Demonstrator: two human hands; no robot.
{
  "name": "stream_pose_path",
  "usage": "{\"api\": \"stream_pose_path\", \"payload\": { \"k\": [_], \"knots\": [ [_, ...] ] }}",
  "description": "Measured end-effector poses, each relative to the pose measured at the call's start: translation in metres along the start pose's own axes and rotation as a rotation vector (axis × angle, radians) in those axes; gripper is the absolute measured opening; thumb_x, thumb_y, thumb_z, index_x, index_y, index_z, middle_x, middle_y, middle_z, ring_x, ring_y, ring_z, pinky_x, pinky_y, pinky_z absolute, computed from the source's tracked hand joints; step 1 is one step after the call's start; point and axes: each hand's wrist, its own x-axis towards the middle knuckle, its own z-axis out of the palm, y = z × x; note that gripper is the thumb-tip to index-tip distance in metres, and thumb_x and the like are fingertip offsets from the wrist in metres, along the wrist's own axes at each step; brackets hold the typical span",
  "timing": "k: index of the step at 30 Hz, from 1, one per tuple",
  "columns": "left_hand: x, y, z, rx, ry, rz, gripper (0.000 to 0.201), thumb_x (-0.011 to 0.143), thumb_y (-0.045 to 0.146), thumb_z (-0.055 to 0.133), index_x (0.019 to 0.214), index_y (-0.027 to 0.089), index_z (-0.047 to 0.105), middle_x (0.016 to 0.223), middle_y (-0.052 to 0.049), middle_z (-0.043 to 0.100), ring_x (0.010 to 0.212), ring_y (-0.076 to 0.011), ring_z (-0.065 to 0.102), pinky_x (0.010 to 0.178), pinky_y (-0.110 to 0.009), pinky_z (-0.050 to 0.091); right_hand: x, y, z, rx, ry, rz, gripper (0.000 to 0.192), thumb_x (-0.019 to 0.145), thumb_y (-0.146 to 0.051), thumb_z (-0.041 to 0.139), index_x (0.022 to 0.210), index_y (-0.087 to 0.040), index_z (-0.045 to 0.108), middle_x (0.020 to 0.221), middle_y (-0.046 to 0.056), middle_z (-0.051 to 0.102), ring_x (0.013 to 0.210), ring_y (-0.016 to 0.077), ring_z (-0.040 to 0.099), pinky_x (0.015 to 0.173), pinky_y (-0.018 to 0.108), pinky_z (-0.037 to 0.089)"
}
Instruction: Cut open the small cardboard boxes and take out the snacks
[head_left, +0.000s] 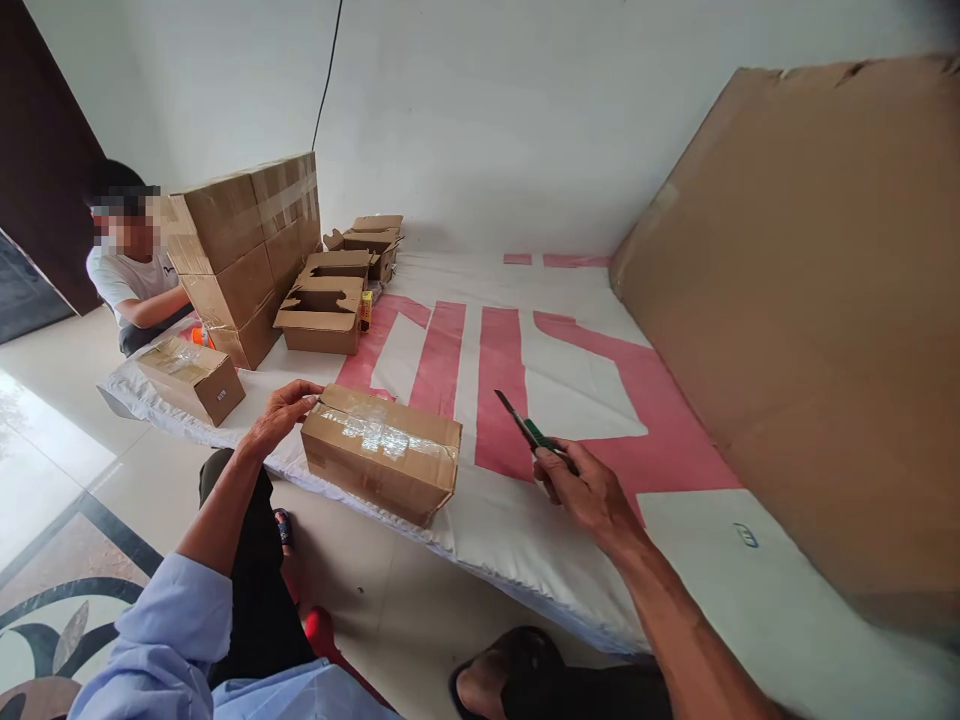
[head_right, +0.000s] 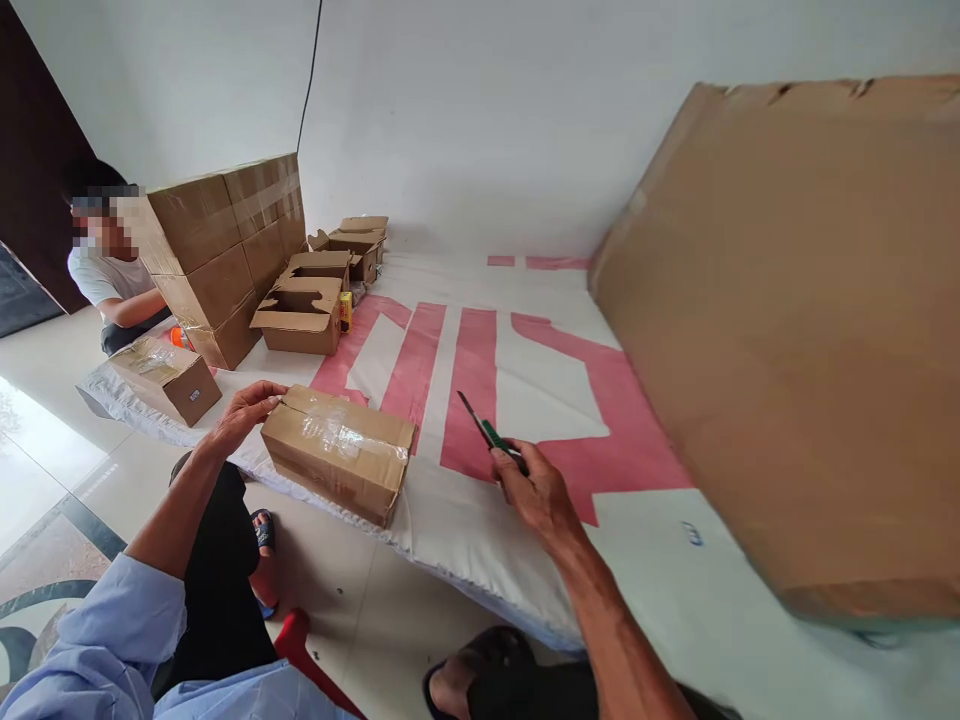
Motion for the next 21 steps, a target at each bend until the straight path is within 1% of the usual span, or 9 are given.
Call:
{"api": "stream_pose_path", "payload": {
  "k": [2,5,8,11,13,16,18,21],
  "knots": [
    [0.004,-0.004,0.001,-0.051,-0.029,-0.001,0.045,0.080,0.052,0.079,0.111,0.020,0.075,0.115,-0.006,0.078,0.095,-0.0189,0.069,0.085,-0.031,0.052,-0.007,-0.017,0.001,0.136,-0.051,0.045,0.047,0.085,-0.067,0.062,0.098,-0.022,0.066,0.066,0.000,0.063,0.052,0.0179,0.052,0.050,0.031,0.043],
    [0.007,-0.010,0.001,-0.105,-0.068,-0.011,0.042,0.078,0.047,0.080,0.110,0.020,0.076,0.118,-0.006,0.078,0.097,-0.0195,0.069,0.085,-0.031,0.052,-0.015,-0.046,0.004,0.230,-0.116,0.013,0.045,0.087,-0.069,0.064,0.087,-0.024,0.066,0.064,-0.001,0.060,0.055,0.0166,0.052,0.053,0.030,0.043],
    [0.006,-0.012,0.002,-0.135,-0.089,-0.015,0.040,0.076,0.042,0.080,0.109,0.021,0.075,0.113,-0.005,0.078,0.096,-0.0197,0.069,0.083,-0.030,0.050,-0.021,-0.075,0.011,0.280,-0.179,-0.044,0.048,0.087,-0.072,0.065,0.086,-0.024,0.067,0.067,0.000,0.062,0.057,0.0167,0.053,0.054,0.031,0.046],
    [0.003,-0.012,0.003,-0.159,-0.131,-0.015,0.040,0.074,0.041,0.084,0.106,0.020,0.074,0.105,-0.004,0.079,0.096,-0.0207,0.070,0.084,-0.031,0.049,-0.025,-0.099,0.019,0.258,-0.245,-0.093,0.050,0.088,-0.074,0.064,0.086,-0.024,0.066,0.065,0.000,0.060,0.058,0.0168,0.053,0.055,0.031,0.047],
    [0.001,-0.012,0.005,-0.193,-0.148,-0.001,0.038,0.071,0.039,0.088,0.099,0.019,0.073,0.107,-0.006,0.079,0.100,-0.0224,0.071,0.088,-0.032,0.049,-0.025,-0.109,0.022,0.211,-0.264,-0.113,0.051,0.089,-0.075,0.063,0.086,-0.024,0.066,0.063,-0.001,0.057,0.058,0.0168,0.052,0.055,0.031,0.046],
    [-0.003,-0.014,0.009,-0.245,-0.142,0.046,0.034,0.069,0.038,0.091,0.088,0.016,0.072,0.124,-0.010,0.077,0.112,-0.0255,0.071,0.096,-0.036,0.050,-0.022,-0.114,0.022,0.139,-0.258,-0.135,0.053,0.088,-0.076,0.061,0.088,-0.023,0.068,0.065,-0.001,0.057,0.058,0.0166,0.051,0.053,0.030,0.043],
    [-0.006,-0.014,0.011,-0.245,-0.142,0.065,0.034,0.070,0.039,0.092,0.086,0.016,0.074,0.132,-0.012,0.075,0.118,-0.0278,0.070,0.100,-0.038,0.050,-0.019,-0.116,0.019,0.082,-0.259,-0.160,0.053,0.088,-0.075,0.061,0.089,-0.023,0.070,0.067,-0.001,0.058,0.061,0.0172,0.052,0.055,0.030,0.043],
    [-0.012,-0.012,0.014,-0.225,-0.151,0.091,0.034,0.074,0.044,0.091,0.091,0.017,0.080,0.135,-0.012,0.075,0.124,-0.0314,0.069,0.105,-0.041,0.050,-0.015,-0.123,0.014,-0.003,-0.248,-0.225,0.051,0.089,-0.071,0.061,0.093,-0.022,0.074,0.073,0.002,0.063,0.069,0.0198,0.057,0.061,0.031,0.046]
  ]
}}
